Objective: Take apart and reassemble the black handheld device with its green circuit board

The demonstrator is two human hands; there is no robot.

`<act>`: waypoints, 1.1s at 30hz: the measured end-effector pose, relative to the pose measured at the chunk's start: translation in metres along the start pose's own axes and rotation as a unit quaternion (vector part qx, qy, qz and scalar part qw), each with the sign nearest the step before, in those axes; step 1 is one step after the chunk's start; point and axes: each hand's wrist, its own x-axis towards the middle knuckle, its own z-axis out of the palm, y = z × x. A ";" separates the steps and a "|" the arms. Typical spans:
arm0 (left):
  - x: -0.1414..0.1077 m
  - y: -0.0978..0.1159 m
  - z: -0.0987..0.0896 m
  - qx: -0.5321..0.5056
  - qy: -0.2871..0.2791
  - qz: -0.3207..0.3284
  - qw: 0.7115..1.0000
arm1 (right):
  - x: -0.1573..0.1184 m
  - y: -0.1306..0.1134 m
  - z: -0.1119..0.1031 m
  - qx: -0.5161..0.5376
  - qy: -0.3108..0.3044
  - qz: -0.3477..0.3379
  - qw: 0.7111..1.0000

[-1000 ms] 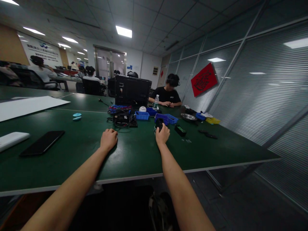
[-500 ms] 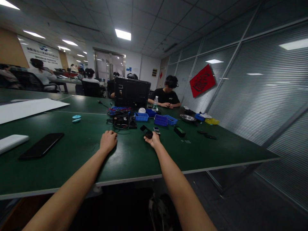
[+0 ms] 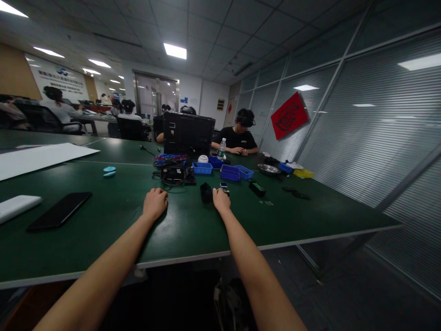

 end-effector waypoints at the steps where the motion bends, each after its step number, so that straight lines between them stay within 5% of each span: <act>1: 0.000 0.000 0.000 0.000 0.000 0.000 1.000 | -0.003 -0.001 -0.001 -0.053 0.032 -0.028 0.998; 3: 0.000 0.000 0.000 0.004 0.001 0.002 1.000 | -0.007 -0.003 -0.001 -0.110 0.059 -0.089 0.988; 6: 0.000 0.001 0.002 0.018 0.009 0.012 1.000 | -0.011 -0.005 0.004 -0.129 0.014 -0.163 0.978; 11: -0.001 0.002 0.002 0.023 0.016 0.031 0.999 | -0.009 -0.005 0.013 -0.116 -0.026 -0.196 0.973; 22: -0.001 0.001 0.003 0.005 0.022 0.023 0.999 | -0.004 0.001 0.011 -0.173 -0.005 -0.113 0.978; 25: -0.002 0.002 0.002 -0.001 0.029 0.018 0.999 | -0.005 0.000 0.009 -0.149 0.043 -0.107 0.982; 28: -0.001 0.011 -0.001 -0.021 0.037 0.013 0.999 | -0.005 0.000 0.012 -0.094 0.064 -0.162 0.980; 33: 0.005 0.053 -0.001 -0.088 0.020 0.041 0.995 | -0.006 -0.002 0.022 -0.031 -0.012 -0.309 0.950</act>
